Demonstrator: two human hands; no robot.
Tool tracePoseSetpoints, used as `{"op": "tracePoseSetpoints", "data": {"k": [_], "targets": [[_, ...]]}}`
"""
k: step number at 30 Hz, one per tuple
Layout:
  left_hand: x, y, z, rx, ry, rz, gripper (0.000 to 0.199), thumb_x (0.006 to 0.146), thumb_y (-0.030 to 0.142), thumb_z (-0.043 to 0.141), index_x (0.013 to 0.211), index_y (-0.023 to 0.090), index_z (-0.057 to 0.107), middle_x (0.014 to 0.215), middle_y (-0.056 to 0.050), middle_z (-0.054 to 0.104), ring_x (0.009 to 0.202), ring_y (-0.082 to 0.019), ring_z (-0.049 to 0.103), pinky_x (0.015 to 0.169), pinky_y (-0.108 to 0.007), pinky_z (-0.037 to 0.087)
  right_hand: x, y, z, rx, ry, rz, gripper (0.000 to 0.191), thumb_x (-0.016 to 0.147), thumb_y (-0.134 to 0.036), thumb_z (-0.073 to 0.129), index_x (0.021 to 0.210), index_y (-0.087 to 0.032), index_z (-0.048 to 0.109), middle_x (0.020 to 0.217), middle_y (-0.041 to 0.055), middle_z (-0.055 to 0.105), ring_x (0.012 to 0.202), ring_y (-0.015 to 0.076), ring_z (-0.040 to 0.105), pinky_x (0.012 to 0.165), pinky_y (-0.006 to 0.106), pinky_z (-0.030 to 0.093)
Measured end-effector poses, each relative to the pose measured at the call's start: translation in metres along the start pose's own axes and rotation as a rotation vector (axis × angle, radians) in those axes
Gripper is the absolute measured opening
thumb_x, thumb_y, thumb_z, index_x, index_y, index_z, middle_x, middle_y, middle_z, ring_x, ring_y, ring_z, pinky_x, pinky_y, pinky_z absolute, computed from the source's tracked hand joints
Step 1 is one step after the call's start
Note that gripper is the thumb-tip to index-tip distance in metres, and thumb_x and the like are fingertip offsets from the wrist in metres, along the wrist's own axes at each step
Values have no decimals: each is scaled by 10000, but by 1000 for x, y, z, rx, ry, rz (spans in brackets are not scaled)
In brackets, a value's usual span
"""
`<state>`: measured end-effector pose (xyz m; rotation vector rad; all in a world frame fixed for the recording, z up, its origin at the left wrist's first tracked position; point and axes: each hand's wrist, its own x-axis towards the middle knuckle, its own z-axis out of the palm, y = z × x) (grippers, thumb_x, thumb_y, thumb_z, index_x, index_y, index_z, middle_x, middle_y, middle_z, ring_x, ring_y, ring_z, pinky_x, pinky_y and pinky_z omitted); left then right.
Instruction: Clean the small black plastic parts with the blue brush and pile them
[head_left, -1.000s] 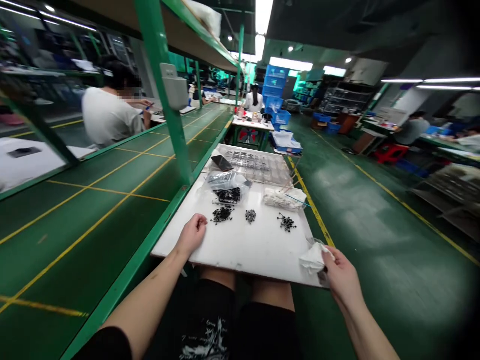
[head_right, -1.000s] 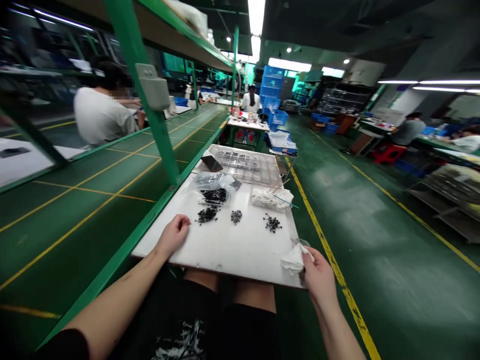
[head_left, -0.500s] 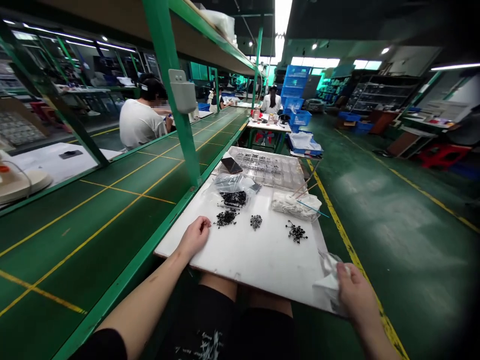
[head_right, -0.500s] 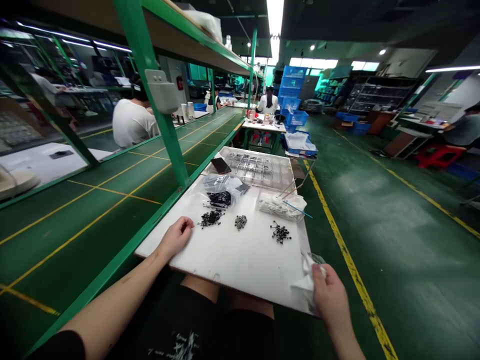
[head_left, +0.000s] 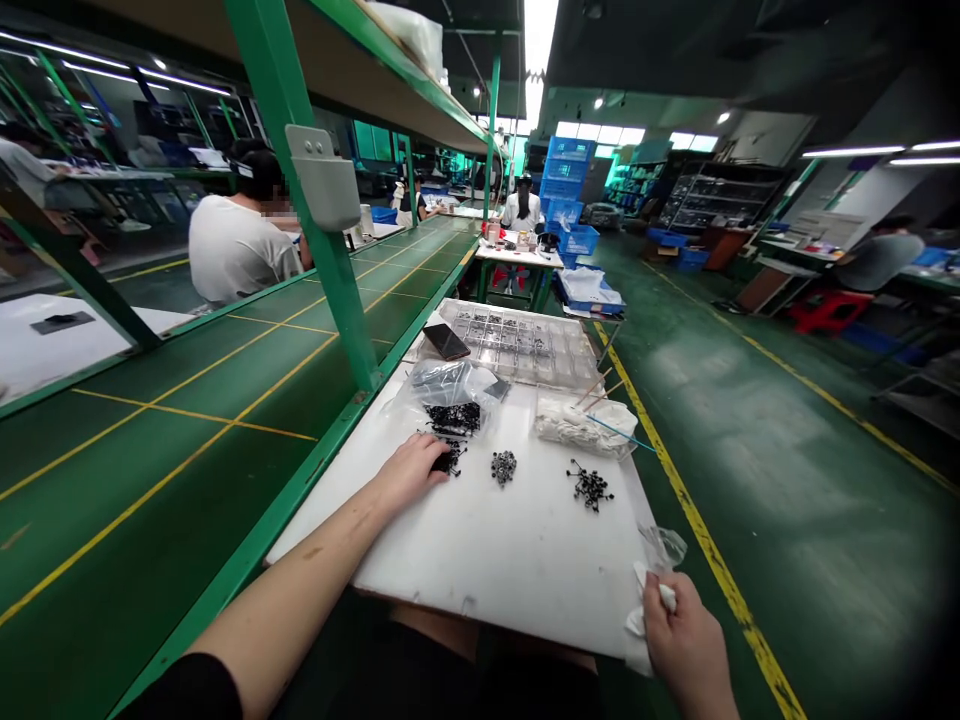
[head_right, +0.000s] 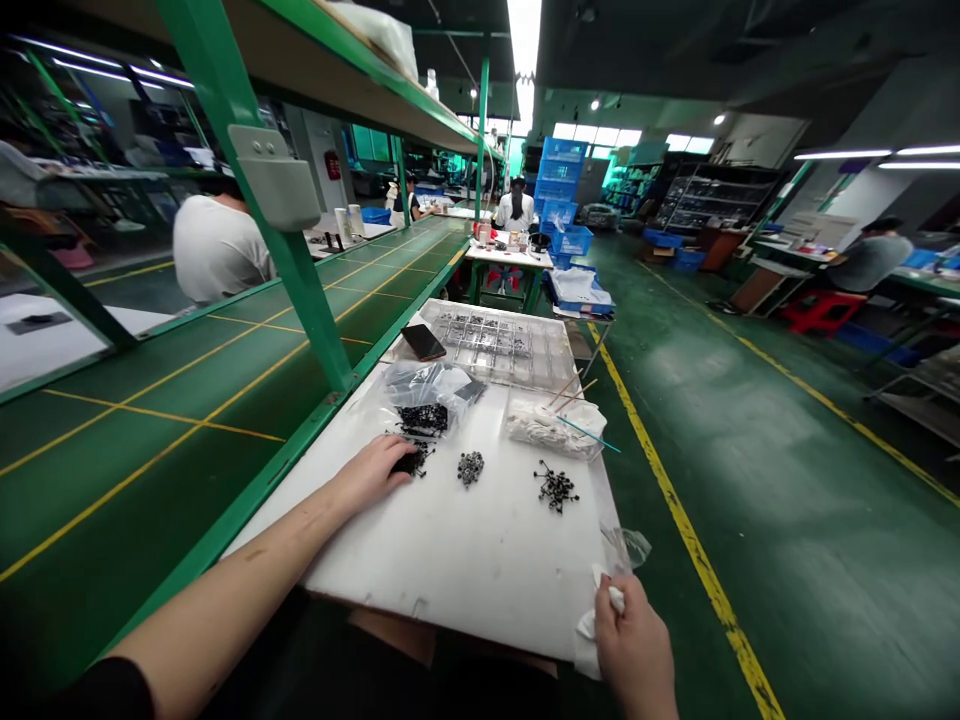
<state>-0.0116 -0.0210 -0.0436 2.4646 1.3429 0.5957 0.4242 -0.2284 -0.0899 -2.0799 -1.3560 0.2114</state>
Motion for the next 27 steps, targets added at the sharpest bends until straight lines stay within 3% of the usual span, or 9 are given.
{"op": "tracePoseSetpoints", "data": {"k": [4, 7, 10, 15, 21, 27], "targets": [[1, -14, 4, -9, -4, 68, 277, 1055, 359, 700, 1268, 182, 711, 1324, -111, 714, 1159, -264, 712, 1013, -494, 616, -2, -4, 0, -25, 86, 148, 432, 894, -683, 534, 911, -256, 601, 851, 128, 743, 702, 322, 705, 590, 367, 499], [-1, -22, -3, -32, 20, 98, 261, 1062, 349, 691, 1260, 181, 713, 1311, -109, 720, 1141, -255, 719, 998, -480, 626, -4, -3, 0, 20, 77, 105, 518, 855, -679, 600, 1090, -219, 637, 996, 156, 768, 730, 318, 719, 638, 388, 537], [-1, -27, -12, -58, 37, 124, 265, 1065, 344, 688, 1270, 178, 708, 1311, -110, 720, 1131, -252, 725, 986, -473, 633, -4, -1, 1, 9, 13, 60, 517, 890, -595, 559, 1215, -203, 648, 956, 127, 769, 673, 296, 701, 629, 388, 531], [0, -27, -12, -52, 14, 165, 282, 1058, 352, 697, 1281, 180, 708, 1344, -115, 711, 1192, -272, 708, 1033, -507, 611, 0, -1, 1, -80, 27, 80, 493, 879, -579, 533, 1181, -217, 681, 1044, 142, 788, 803, 339, 749, 669, 408, 552], [-2, -23, 2, -27, -1, 147, 287, 1054, 357, 702, 1279, 180, 709, 1329, -113, 713, 1179, -272, 708, 1025, -508, 611, 2, 0, -3, -103, -91, 160, 473, 876, -579, 554, 1170, -241, 703, 867, 99, 791, 642, 303, 716, 556, 372, 513], [0, -21, -8, -94, 48, 118, 246, 1067, 334, 685, 1254, 177, 717, 1285, -105, 733, 1128, -250, 730, 993, -477, 632, 2, 0, -1, -129, -2, 45, 443, 858, -559, 545, 1110, -238, 718, 1001, 119, 808, 750, 313, 750, 608, 378, 544]]}}
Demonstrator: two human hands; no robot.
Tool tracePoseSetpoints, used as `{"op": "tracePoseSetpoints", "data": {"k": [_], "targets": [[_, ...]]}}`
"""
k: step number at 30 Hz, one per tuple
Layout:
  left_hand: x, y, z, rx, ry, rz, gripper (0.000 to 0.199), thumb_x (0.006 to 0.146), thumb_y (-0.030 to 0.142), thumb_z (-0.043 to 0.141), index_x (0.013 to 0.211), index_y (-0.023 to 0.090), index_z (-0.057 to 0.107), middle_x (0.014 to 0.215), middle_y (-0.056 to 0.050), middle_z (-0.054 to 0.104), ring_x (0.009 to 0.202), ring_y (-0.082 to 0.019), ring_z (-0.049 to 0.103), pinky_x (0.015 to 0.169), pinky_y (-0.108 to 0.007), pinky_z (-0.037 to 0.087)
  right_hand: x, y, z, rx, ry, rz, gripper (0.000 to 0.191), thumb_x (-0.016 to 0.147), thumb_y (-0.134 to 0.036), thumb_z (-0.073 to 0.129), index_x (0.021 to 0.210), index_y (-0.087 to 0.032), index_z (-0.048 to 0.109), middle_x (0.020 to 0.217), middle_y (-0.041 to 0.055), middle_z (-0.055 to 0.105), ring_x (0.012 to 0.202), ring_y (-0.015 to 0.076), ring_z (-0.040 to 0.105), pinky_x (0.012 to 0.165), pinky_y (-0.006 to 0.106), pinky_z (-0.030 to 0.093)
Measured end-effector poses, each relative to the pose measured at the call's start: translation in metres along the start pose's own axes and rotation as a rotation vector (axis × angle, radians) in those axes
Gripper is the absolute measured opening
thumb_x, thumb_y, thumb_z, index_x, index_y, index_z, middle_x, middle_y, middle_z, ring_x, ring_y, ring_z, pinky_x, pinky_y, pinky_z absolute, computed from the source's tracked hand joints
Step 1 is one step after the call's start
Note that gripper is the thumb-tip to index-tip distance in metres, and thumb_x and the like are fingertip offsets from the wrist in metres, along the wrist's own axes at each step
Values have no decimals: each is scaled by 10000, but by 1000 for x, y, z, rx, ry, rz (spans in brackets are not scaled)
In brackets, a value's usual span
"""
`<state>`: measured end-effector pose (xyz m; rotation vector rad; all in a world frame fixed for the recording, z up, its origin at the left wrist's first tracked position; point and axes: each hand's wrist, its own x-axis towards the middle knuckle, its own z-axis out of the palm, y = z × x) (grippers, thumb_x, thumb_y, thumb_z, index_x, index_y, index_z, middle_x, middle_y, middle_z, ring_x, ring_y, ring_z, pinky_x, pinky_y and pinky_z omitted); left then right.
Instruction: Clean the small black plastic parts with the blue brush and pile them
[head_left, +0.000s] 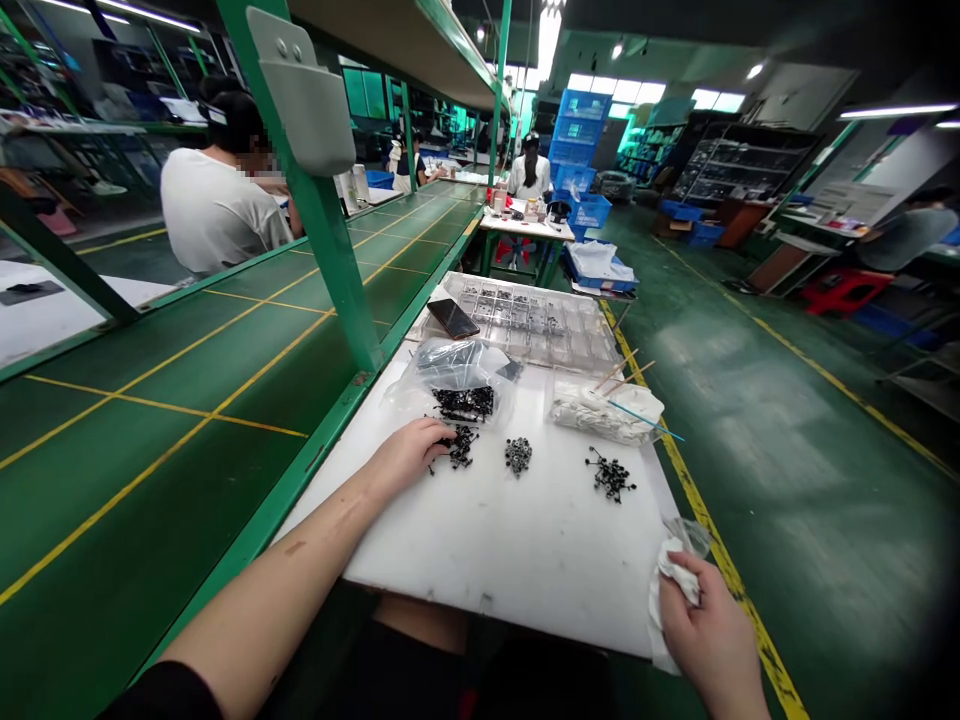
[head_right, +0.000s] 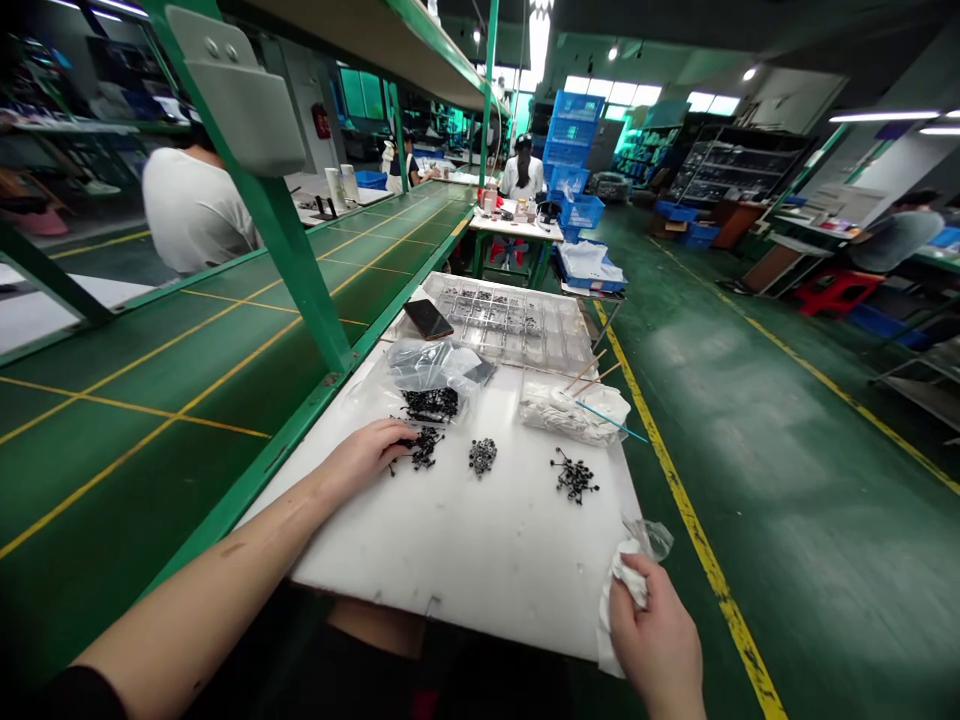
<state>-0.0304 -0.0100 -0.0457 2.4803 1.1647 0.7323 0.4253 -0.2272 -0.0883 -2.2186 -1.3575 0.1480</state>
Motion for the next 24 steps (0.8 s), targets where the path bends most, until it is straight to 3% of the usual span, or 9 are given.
{"op": "tracePoseSetpoints", "data": {"k": [11, 16, 24], "targets": [[14, 12, -17, -20, 5, -30, 228, 1081, 349, 663, 1210, 172, 728, 1184, -87, 758, 1062, -232, 743, 971, -460, 634, -4, -1, 2, -42, 27, -48, 411, 873, -533, 548, 1085, -237, 740, 957, 97, 798, 753, 292, 726, 669, 372, 539], [18, 18, -18, -26, 34, -77, 222, 1078, 358, 664, 1163, 163, 728, 1160, -83, 752, 1048, -231, 736, 955, -453, 630, -5, -2, 1, -63, 10, -61, 380, 875, -504, 563, 1085, -246, 747, 965, 88, 796, 780, 291, 735, 672, 357, 540], [22, 16, -19, -83, 9, -45, 233, 1077, 375, 668, 1130, 160, 741, 1135, -79, 770, 1048, -230, 747, 976, -461, 625, -7, -3, 3, -68, 5, -83, 370, 898, -493, 541, 1101, -250, 732, 1055, 82, 798, 884, 287, 747, 719, 344, 549]]}}
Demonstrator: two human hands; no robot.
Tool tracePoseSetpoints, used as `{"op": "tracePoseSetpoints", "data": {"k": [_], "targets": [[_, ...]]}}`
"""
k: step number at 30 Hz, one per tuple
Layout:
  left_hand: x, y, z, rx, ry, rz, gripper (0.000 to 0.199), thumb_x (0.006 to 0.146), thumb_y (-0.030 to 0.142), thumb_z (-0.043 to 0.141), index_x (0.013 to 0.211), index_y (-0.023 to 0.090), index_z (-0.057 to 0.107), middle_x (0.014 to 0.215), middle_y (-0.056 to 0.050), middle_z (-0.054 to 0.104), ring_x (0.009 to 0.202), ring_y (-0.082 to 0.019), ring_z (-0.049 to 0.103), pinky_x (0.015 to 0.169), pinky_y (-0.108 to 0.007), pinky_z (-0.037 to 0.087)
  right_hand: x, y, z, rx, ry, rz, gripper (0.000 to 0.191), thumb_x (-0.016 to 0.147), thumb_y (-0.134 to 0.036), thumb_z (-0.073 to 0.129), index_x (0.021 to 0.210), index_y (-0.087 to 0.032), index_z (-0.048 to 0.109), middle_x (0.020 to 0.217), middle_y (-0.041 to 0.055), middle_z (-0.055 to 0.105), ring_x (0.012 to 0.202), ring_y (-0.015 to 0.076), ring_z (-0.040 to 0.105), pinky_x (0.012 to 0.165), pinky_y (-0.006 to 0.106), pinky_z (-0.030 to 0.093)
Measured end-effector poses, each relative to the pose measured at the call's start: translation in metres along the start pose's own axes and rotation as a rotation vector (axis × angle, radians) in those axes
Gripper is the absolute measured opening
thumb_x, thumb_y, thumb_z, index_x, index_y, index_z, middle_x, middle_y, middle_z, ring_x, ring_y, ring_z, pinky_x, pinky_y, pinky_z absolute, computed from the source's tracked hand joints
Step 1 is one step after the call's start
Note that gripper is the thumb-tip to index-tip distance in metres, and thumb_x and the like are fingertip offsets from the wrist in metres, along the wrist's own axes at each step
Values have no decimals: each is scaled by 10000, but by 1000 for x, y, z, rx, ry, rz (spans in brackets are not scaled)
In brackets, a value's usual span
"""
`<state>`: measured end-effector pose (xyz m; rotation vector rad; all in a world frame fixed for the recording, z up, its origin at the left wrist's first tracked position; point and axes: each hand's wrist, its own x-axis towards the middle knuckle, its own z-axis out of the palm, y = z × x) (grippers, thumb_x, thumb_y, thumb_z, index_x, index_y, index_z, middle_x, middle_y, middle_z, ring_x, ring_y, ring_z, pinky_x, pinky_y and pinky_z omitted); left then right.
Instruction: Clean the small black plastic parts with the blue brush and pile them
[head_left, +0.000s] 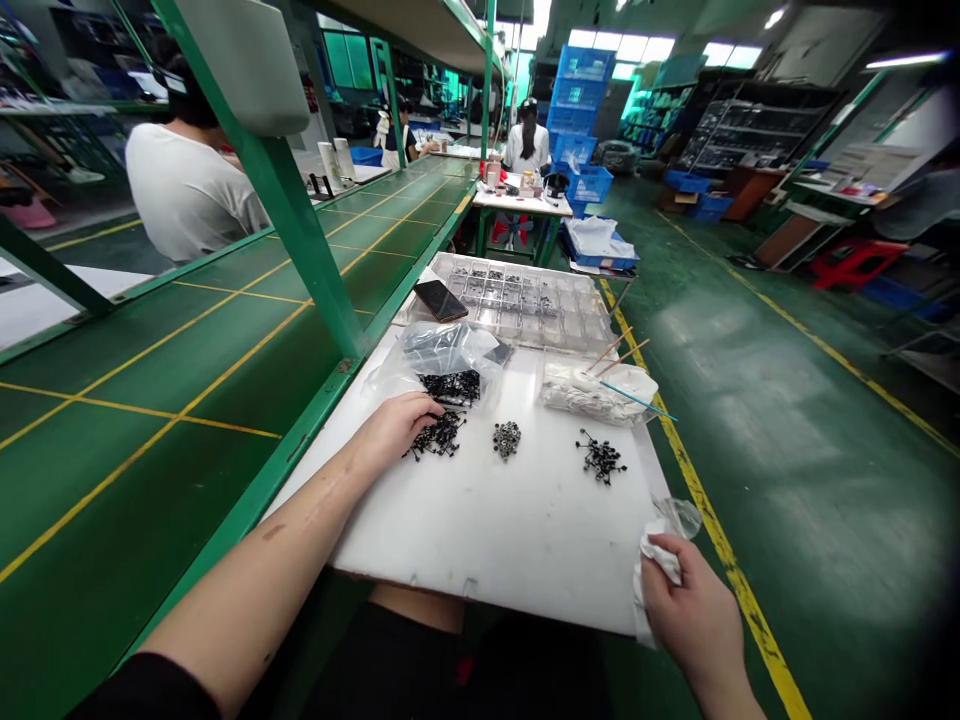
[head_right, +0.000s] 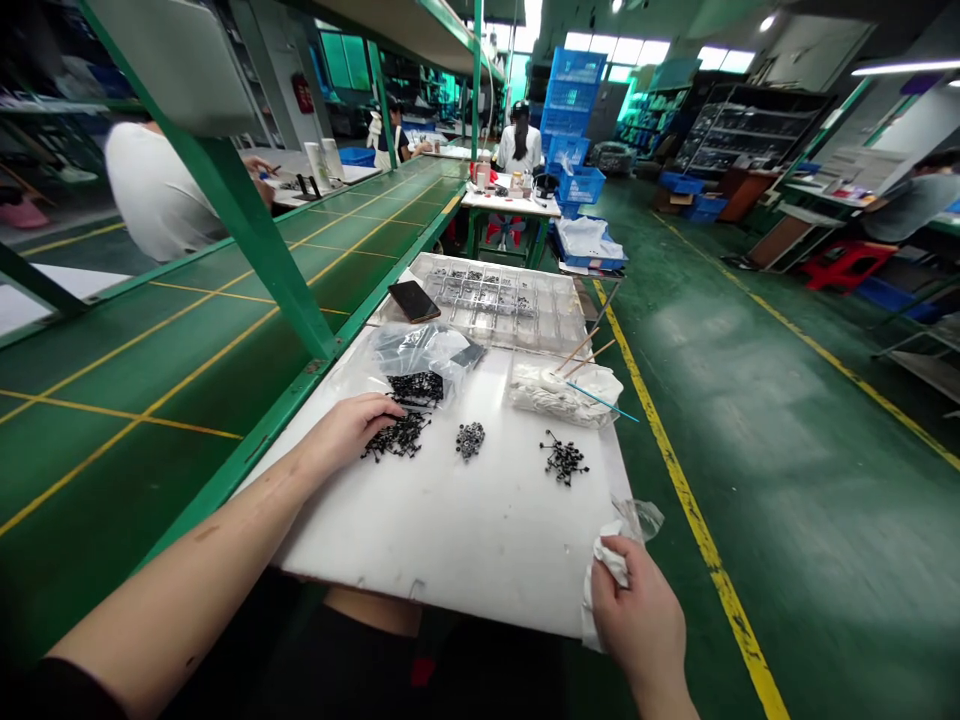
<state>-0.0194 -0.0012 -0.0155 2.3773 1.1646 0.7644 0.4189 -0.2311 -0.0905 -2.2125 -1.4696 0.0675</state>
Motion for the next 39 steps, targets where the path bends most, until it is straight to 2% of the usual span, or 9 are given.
{"op": "tracePoseSetpoints", "data": {"k": [9, 19, 25, 27, 29, 32, 36, 39], "targets": [[-4, -4, -10, -12, 3, -18, 262, 1067, 411, 678, 1105, 161, 749, 1108, -78, 777, 1036, -230, 748, 979, -465, 620, 1, 1, 1, 3, -1, -42, 345, 898, -477, 556, 1088, -252, 735, 1022, 67, 802, 855, 273, 751, 725, 339, 553], [-3, -1, 0, -59, 22, -93, 260, 1068, 405, 682, 1087, 155, 751, 1101, -74, 785, 1002, -220, 760, 959, -451, 632, 2, -4, -2, 29, 21, -68, 328, 889, -462, 556, 1054, -249, 743, 992, 72, 807, 814, 267, 746, 694, 336, 541], [-4, 8, -4, -110, 127, -153, 244, 1048, 396, 674, 1064, 176, 778, 1098, -83, 812, 1046, -241, 759, 1008, -460, 595, 3, -5, -2, 34, 12, -62, 318, 893, -455, 556, 1051, -252, 741, 991, 68, 806, 822, 265, 749, 712, 338, 546], [-6, 11, -6, -129, 187, -208, 209, 1028, 365, 664, 1071, 201, 787, 1061, -76, 824, 988, -240, 762, 948, -411, 601, 3, -4, -2, 23, -1, -52, 322, 898, -462, 556, 1064, -256, 739, 1002, 65, 804, 828, 269, 748, 707, 342, 544], [-7, 13, -7, -156, 224, -266, 198, 1005, 354, 667, 1084, 218, 787, 973, -59, 826, 866, -224, 755, 822, -358, 599, 2, -4, -2, 11, -17, -36, 329, 903, -474, 552, 1071, -260, 739, 1014, 65, 804, 830, 273, 747, 683, 344, 534], [-10, 14, -6, -208, 231, -330, 203, 975, 377, 718, 1048, 199, 781, 849, -33, 797, 732, -194, 715, 715, -325, 570, 3, -6, -3, 6, -23, -24, 344, 901, -484, 540, 1064, -256, 740, 1005, 74, 804, 828, 284, 745, 677, 353, 532], [-11, 14, -6, -287, 217, -385, 246, 943, 406, 809, 956, 163, 774, 862, -24, 782, 795, -192, 723, 819, -370, 592, 4, -7, -4, 5, -11, -27, 359, 883, -486, 542, 1061, -249, 744, 1009, 80, 808, 843, 291, 748, 708, 364, 547], [-12, 15, -6, -379, 235, -434, 188, 929, 338, 842, 923, 162, 777, 870, -16, 774, 826, -189, 715, 873, -389, 595, 5, -4, -3, -10, -5, -22, 362, 886, -486, 548, 1073, -249, 748, 1024, 86, 807, 860, 292, 748, 721, 361, 552]]}}
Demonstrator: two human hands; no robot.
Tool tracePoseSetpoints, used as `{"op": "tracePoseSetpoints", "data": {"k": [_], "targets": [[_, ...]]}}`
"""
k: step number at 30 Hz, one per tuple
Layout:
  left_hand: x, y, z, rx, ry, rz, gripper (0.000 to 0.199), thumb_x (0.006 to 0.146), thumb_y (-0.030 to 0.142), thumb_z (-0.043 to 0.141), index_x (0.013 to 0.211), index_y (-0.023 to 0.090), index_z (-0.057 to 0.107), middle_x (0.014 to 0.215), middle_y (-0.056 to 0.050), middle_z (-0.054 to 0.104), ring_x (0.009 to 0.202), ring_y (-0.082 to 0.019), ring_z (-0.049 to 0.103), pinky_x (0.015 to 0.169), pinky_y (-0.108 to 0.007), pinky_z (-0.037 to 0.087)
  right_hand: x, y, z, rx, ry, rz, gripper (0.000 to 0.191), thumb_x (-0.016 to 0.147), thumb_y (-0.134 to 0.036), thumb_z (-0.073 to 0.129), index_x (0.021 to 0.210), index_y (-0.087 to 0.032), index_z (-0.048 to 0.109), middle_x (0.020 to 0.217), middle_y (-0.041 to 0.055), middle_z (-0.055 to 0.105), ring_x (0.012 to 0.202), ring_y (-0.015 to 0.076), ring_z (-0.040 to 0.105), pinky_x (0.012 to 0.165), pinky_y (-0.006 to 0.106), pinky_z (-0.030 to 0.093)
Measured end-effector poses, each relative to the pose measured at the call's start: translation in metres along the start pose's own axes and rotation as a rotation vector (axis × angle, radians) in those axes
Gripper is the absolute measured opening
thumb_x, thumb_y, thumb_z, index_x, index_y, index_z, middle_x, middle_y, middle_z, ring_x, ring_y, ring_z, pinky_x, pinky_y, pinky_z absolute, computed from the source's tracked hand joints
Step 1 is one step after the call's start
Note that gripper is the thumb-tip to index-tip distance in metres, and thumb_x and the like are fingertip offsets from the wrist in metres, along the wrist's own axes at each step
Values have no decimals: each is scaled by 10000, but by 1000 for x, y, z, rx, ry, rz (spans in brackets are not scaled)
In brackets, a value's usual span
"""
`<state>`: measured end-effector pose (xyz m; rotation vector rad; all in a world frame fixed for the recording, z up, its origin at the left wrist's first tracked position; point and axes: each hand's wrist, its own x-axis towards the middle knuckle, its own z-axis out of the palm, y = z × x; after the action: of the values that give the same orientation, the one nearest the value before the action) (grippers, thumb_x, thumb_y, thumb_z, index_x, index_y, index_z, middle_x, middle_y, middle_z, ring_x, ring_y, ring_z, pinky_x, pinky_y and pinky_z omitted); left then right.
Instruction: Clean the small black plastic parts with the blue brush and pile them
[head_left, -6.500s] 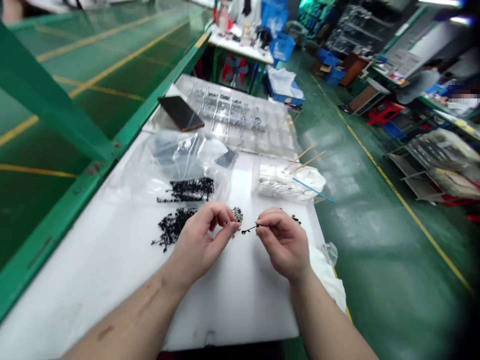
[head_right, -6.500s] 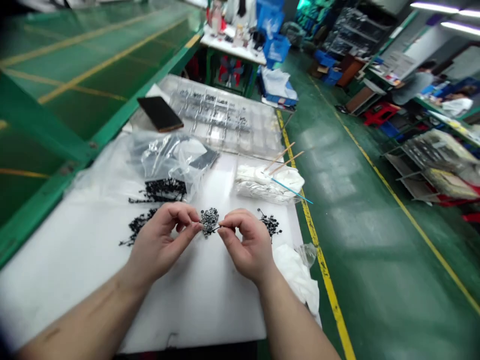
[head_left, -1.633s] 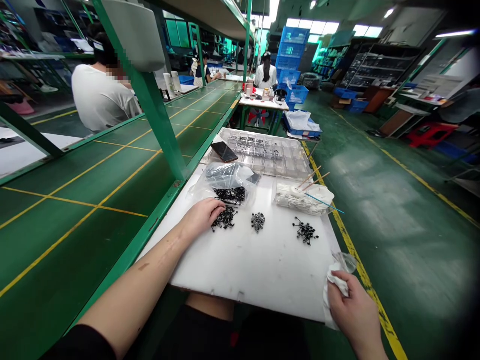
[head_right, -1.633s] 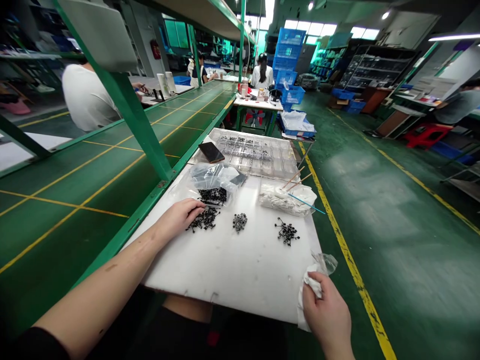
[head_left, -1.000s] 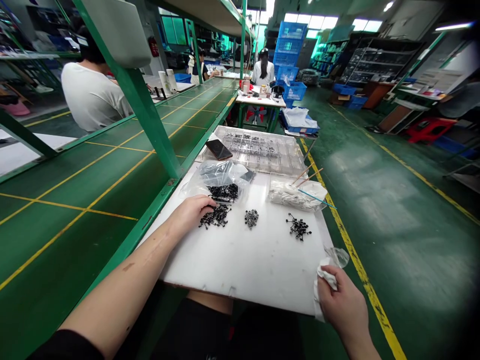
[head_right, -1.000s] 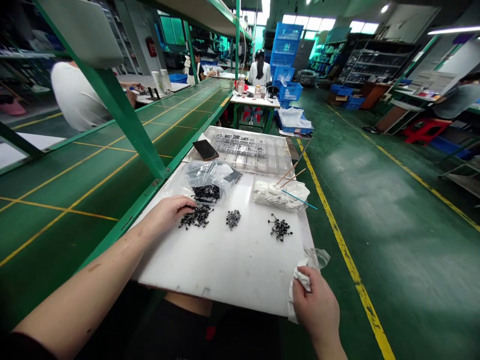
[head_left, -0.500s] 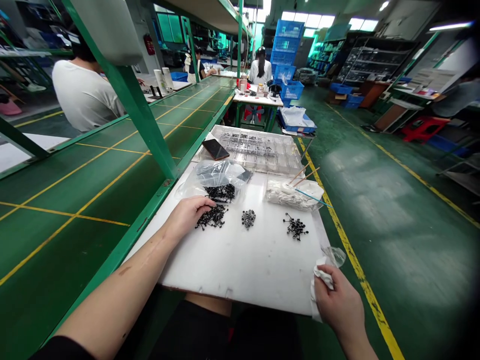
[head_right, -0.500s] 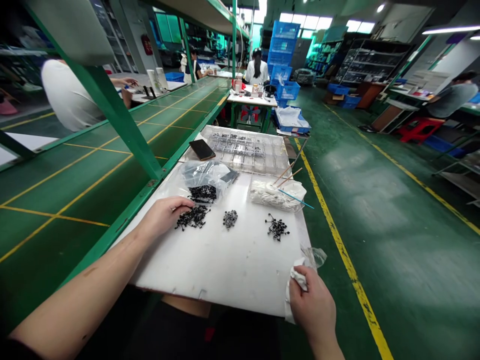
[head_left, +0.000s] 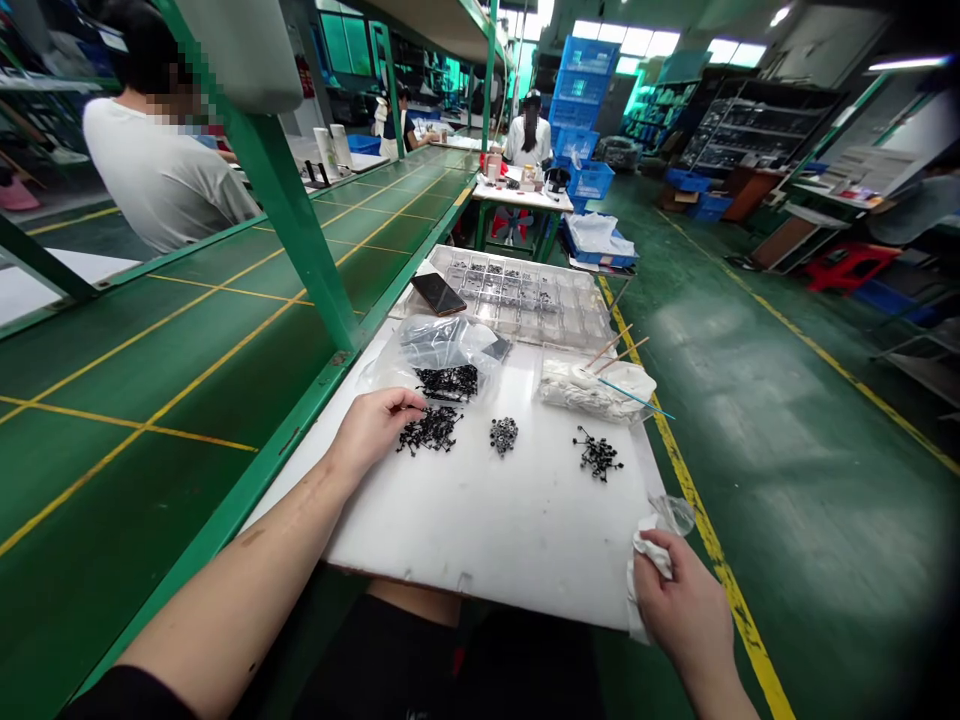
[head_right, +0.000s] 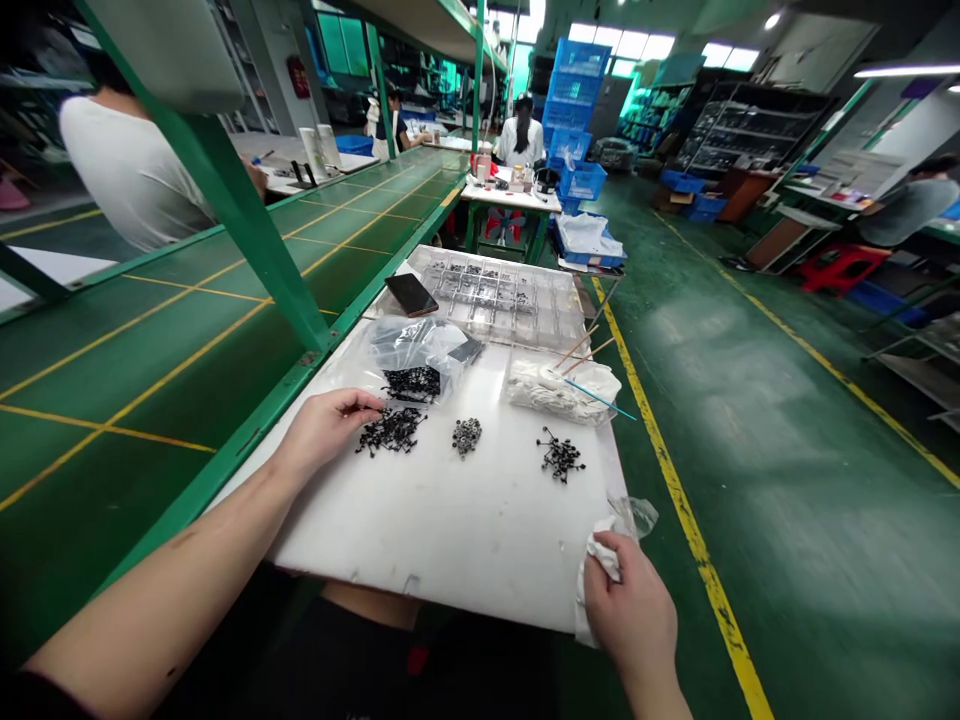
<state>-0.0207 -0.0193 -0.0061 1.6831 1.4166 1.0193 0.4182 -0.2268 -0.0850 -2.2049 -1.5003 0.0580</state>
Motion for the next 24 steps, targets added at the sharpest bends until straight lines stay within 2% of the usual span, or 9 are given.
{"op": "tracePoseSetpoints", "data": {"k": [5, 9, 13, 19, 24], "targets": [[-7, 0, 3, -310, 85, -137, 110, 942, 214, 829, 959, 138, 750, 876, 0, 737, 792, -164, 696, 816, -353, 612, -1, 3, 3, -29, -19, 34, 364, 900, -488, 546, 1098, -259, 748, 1042, 82, 802, 865, 293, 747, 709, 363, 551], [-16, -1, 12, -689, 190, -271, 119, 1012, 235, 754, 1055, 133, 711, 1025, -35, 739, 855, -168, 721, 781, -337, 641, -1, 3, 2, -30, -37, 42, 372, 907, -499, 539, 1100, -259, 746, 1047, 84, 801, 878, 299, 747, 714, 370, 554], [-22, 2, 22, -1028, 256, -391, 138, 1044, 255, 717, 1118, 140, 702, 1057, -46, 730, 864, -166, 721, 748, -316, 646, 1, 3, 0, -41, -50, 62, 383, 893, -498, 552, 1107, -251, 751, 1030, 95, 803, 849, 298, 749, 678, 362, 543], [-23, 19, 33, -1365, 193, -510, 115, 1052, 243, 705, 1051, 130, 685, 915, -4, 683, 708, -116, 659, 591, -223, 575, 2, -1, -3, -28, -82, 76, 397, 886, -505, 553, 1093, -237, 761, 969, 92, 807, 774, 293, 743, 635, 359, 529], [-32, 35, 40, -1456, 128, -551, 83, 1061, 141, 645, 983, 122, 667, 828, 4, 646, 665, -99, 644, 556, -189, 553, 10, 1, -19, 85, -109, 116, 431, 820, -515, 591, 1094, -243, 784, 887, 72, 813, 690, 287, 731, 614, 366, 539]]}}
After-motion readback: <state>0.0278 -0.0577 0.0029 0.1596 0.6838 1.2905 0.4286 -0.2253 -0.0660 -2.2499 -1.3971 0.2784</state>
